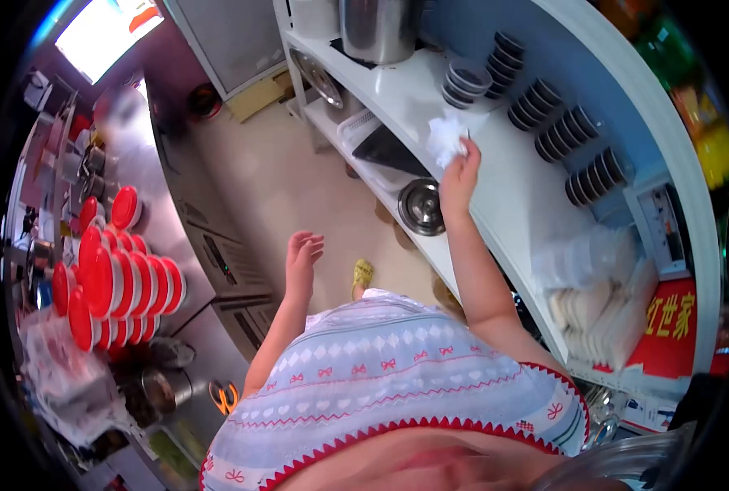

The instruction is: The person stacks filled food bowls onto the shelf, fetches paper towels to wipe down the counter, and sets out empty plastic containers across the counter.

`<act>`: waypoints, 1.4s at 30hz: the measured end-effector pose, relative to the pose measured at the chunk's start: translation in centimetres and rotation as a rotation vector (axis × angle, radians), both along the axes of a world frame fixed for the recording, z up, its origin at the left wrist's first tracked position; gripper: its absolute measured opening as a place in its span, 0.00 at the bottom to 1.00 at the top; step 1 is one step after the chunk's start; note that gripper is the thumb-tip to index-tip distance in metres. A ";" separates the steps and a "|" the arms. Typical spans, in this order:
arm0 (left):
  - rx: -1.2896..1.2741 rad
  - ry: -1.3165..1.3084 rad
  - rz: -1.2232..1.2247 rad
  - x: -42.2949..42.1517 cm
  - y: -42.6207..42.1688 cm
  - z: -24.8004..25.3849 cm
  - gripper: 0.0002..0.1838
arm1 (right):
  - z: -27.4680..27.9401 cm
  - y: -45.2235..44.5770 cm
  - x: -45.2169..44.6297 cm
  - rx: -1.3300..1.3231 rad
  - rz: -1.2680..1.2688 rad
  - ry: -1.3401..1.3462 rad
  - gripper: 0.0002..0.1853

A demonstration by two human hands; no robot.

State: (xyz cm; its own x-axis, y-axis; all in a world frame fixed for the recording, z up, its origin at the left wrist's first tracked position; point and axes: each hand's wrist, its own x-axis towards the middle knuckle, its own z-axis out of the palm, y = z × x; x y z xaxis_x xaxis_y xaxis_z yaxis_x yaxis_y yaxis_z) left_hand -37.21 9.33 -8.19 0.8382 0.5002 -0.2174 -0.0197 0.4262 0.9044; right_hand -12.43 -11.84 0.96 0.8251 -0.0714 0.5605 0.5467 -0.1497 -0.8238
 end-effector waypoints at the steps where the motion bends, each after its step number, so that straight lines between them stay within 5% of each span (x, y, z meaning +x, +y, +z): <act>1: 0.013 0.016 0.013 1.2 1.4 0.4 0.10 | 0.3 2.3 2.6 0.024 -0.023 -0.016 0.18; 3: 0.031 0.002 0.022 6.1 4.8 1.2 0.10 | -1.0 7.1 10.7 0.004 0.062 0.005 0.20; 4: 0.036 0.010 0.043 6.8 6.1 1.3 0.11 | -0.4 9.0 13.3 -0.216 0.015 -0.051 0.21; 6: 0.032 0.018 0.060 9.0 9.1 0.8 0.11 | -1.7 12.9 19.8 -0.229 0.128 0.194 0.20; 8: -0.006 0.068 0.096 11.2 11.8 0.3 0.11 | -6.8 15.7 26.8 -0.570 0.008 0.011 0.19; 11: -0.033 0.081 0.054 15.6 15.7 -0.3 0.11 | -8.1 18.1 30.6 -0.844 -0.084 0.174 0.19; 16: 0.025 0.106 -0.129 24.6 23.8 -0.6 0.12 | -6.1 21.8 29.5 -1.098 -0.173 0.426 0.21; 20: 0.098 0.153 -0.277 30.7 28.1 0.3 0.12 | -7.4 23.3 29.8 -1.198 -0.333 0.381 0.21; 28: 0.142 0.211 -0.634 37.8 26.8 -1.3 0.11 | -6.0 24.8 27.7 -1.207 -0.225 0.348 0.13; 33: 0.162 0.190 -0.675 40.7 25.1 -1.8 0.10 | -4.4 26.7 25.3 -1.000 -0.032 0.311 0.09; 35: 0.146 0.212 -0.675 41.3 24.7 -1.8 0.10 | -2.1 26.3 24.2 -0.367 0.112 0.643 0.15; 36: 0.101 0.234 -0.686 41.5 24.5 -1.7 0.11 | -2.3 25.9 23.8 -0.362 0.107 0.644 0.15; 38: 0.053 0.254 -0.698 41.6 23.4 -1.6 0.11 | -2.7 24.5 23.2 0.700 0.058 0.784 0.20; 40: -0.152 0.284 -0.896 41.3 21.3 1.2 0.14 | -1.7 21.6 22.3 1.180 0.282 0.814 0.22; 42: -0.351 0.219 -1.082 41.2 18.6 4.3 0.18 | -1.7 20.2 21.4 1.130 0.240 0.807 0.20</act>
